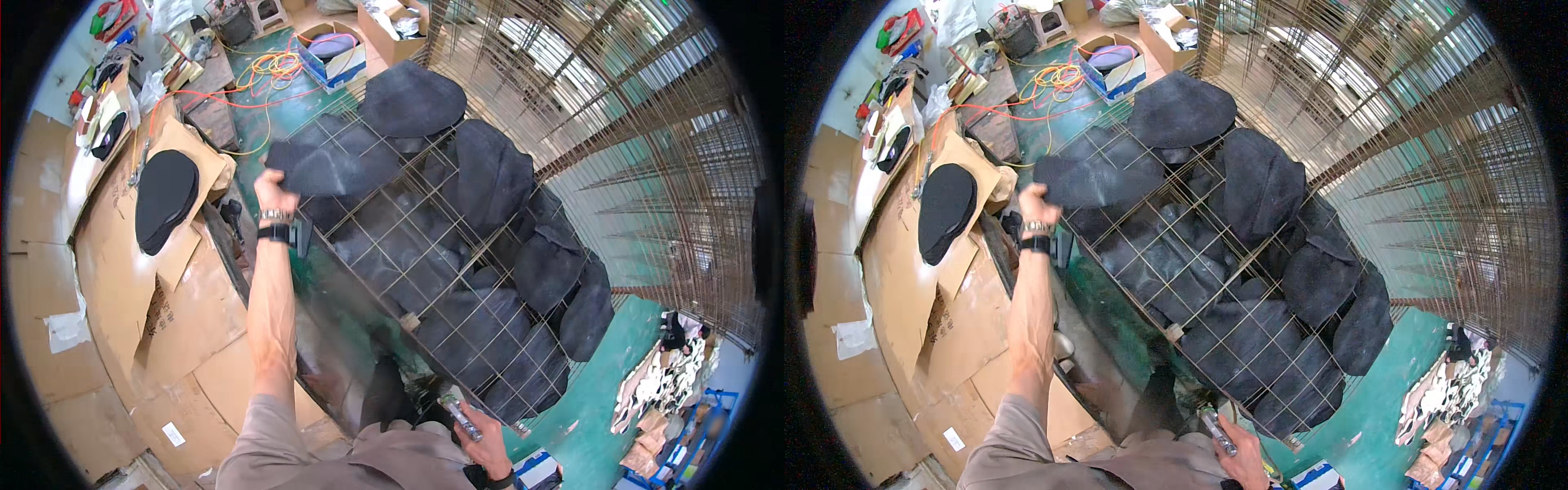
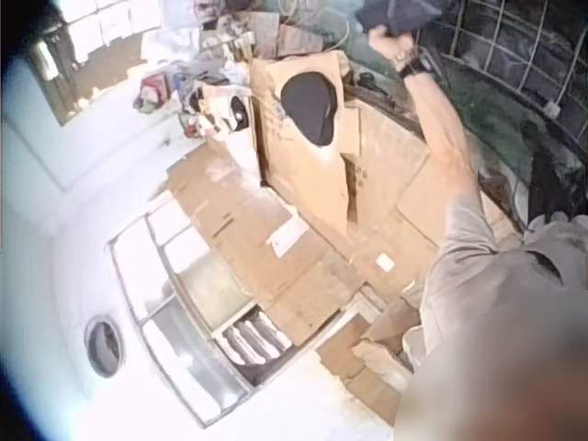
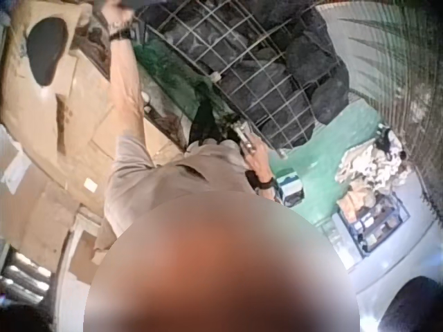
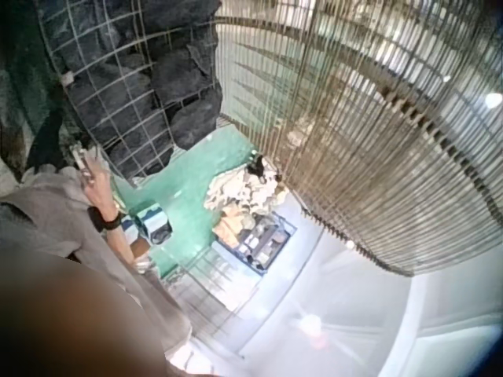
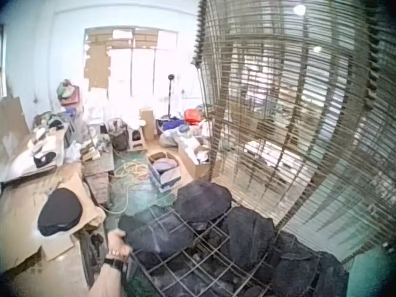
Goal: The recorder sprays adhesive onto black shoe components and arranges them on a drying rack.
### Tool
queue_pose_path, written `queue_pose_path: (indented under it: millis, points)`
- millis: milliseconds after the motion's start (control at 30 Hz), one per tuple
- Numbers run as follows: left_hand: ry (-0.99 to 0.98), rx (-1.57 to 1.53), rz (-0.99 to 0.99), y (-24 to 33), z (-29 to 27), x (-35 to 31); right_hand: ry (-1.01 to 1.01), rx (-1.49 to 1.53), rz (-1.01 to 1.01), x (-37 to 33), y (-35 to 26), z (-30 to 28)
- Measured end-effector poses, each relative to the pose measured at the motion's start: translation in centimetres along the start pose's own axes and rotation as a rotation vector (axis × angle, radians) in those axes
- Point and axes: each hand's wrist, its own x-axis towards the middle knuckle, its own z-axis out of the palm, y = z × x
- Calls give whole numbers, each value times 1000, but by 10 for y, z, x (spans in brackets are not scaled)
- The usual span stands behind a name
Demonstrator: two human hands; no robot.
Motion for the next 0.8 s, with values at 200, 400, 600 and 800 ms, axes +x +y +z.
queue_pose_path:
  millis: [200, 400, 600, 800]
  points:
    - [9, -99, -36, -17, -58, -9, -45, -21, 50, 5, -2, 3]
    - [50, -90, 99, -17, 25, 41, -81, -27, 154, 11, -9, 9]
    - [-49, 156, 253, -21, 160, 107, -210, -55, 165, 15, -12, 6]
    - [-260, -96, 168, -16, 163, 86, -118, 18, 83, 18, -5, 9]
